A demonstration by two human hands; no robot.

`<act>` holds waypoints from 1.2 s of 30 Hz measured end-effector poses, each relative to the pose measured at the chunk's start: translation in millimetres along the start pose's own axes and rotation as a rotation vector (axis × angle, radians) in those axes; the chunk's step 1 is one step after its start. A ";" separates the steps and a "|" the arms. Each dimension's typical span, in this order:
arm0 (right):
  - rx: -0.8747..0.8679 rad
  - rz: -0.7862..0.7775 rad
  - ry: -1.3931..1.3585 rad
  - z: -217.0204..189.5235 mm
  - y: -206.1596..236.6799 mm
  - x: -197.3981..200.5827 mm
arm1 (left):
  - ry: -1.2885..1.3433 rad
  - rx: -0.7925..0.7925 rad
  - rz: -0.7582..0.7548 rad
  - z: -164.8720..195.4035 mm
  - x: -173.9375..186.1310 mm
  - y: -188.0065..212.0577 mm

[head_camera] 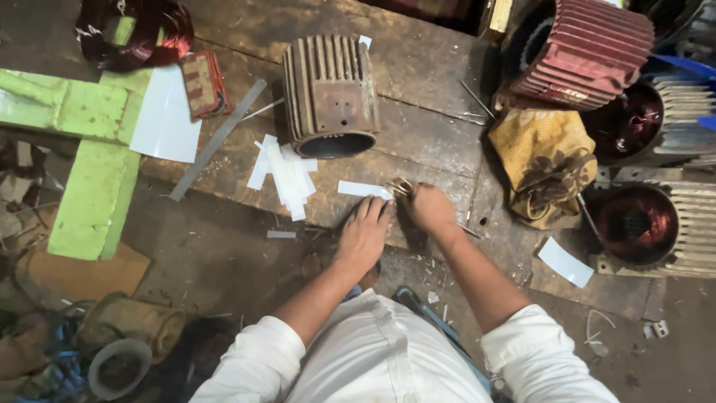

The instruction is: The person cuts white strips with scissors and inserts them into slots on a cylindrical metal motor stator. They repeatedly pick up strips, cut them, and place them into the stator slots.

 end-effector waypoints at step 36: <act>0.368 0.616 -0.463 -129.3 46.4 -3.0 | 0.797 0.469 -0.423 -117.8 104.0 -53.8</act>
Point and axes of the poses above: each hand's wrist, its own y-axis away from the middle knuckle, its own x-axis out of the back of the hand, z = x × y, the point moved 3 cm from there along -y, towards the middle knuckle, and after that the axes turned 7 degrees about -y, right-handed, at the moved point
